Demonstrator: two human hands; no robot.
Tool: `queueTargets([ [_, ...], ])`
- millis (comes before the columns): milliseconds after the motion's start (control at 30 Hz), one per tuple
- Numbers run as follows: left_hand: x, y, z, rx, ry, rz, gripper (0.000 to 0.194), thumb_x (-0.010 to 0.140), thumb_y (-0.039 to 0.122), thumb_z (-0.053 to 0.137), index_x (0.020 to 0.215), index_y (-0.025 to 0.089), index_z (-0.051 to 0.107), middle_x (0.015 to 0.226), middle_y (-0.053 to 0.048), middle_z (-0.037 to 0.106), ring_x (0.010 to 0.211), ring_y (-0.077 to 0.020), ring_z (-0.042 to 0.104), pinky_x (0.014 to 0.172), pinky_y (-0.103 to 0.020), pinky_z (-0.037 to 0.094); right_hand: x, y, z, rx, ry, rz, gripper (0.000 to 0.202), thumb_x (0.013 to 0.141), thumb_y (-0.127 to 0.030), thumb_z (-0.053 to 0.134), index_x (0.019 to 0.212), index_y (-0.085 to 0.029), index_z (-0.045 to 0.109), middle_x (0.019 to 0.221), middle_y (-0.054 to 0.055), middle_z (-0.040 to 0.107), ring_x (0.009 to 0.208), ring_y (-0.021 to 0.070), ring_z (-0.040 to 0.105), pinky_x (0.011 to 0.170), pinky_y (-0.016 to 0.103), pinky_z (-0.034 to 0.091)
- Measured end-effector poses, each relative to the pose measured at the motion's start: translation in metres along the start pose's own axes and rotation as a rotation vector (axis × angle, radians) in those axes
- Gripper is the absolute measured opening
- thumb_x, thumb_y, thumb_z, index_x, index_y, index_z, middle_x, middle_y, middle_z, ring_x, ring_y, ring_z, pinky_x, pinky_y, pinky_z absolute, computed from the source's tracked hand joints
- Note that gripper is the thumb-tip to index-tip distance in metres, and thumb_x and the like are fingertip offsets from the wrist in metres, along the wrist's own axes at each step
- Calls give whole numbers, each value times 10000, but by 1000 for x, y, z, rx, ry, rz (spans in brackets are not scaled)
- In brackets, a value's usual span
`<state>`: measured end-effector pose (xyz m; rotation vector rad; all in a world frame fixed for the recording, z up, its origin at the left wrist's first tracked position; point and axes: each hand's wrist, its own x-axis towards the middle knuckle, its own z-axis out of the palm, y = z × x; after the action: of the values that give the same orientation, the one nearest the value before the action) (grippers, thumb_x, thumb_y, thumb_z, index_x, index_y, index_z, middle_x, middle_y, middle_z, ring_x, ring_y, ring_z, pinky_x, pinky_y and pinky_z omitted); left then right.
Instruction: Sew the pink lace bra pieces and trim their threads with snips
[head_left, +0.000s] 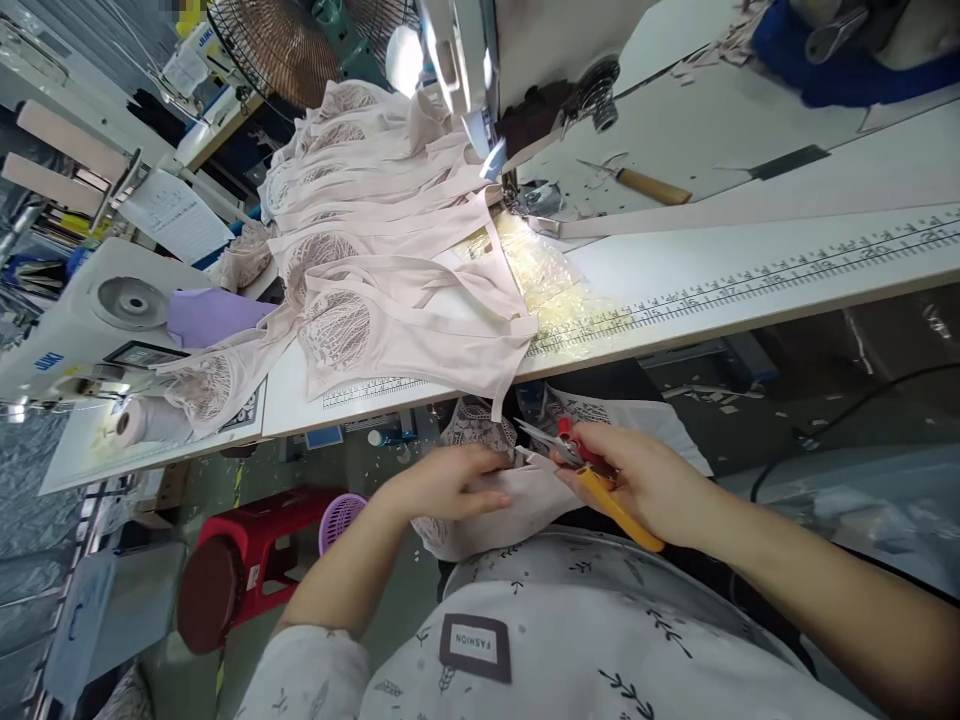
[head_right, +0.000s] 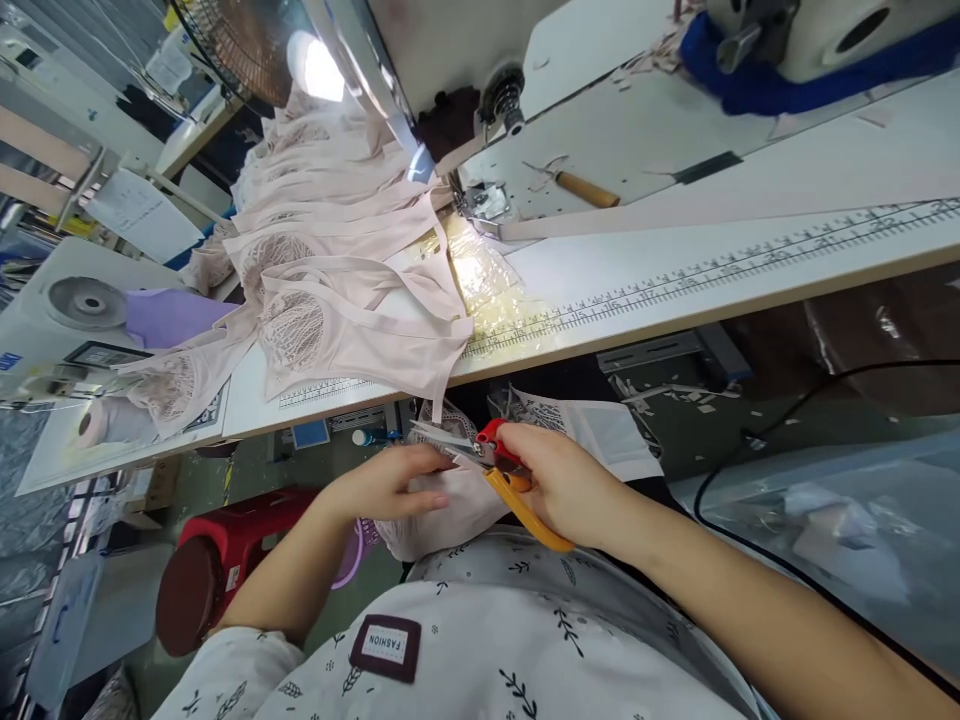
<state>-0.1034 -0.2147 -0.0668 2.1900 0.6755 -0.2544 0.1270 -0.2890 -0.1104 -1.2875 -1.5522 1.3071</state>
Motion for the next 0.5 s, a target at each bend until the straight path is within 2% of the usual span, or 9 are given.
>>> queueTargets([
  [100, 29, 16, 21, -138, 227, 97, 261, 926, 375, 450, 862, 168, 594, 809, -70, 633, 770, -184, 591, 705, -266, 450, -1, -7, -7, -119, 12, 15, 258, 747, -349, 574, 628, -237, 373, 620, -16, 455, 577, 145, 428, 509, 265, 372],
  [200, 41, 29, 31, -178, 364, 100, 273, 950, 315, 399, 759, 176, 536, 717, -41, 569, 695, -160, 554, 648, -254, 428, -2, -11, -15, -63, 24, 106, 287, 747, -437, 602, 660, -226, 428, 638, -8, 497, 583, 144, 451, 514, 267, 397],
  [367, 34, 33, 29, -115, 437, 156, 279, 959, 278, 364, 720, 185, 474, 700, -32, 522, 649, -147, 509, 599, -253, 411, 1, 1, -32, 233, -171, 258, 347, 735, -518, 648, 737, -218, 473, 611, -37, 492, 526, 113, 445, 489, 247, 384],
  [500, 27, 33, 25, -59, 492, 183, 267, 969, 266, 339, 774, 187, 503, 728, -43, 547, 664, -147, 527, 609, -252, 432, 3, 8, -46, 171, -307, 294, 297, 714, -489, 628, 754, -214, 523, 702, -1, 591, 621, 150, 551, 567, 267, 436],
])
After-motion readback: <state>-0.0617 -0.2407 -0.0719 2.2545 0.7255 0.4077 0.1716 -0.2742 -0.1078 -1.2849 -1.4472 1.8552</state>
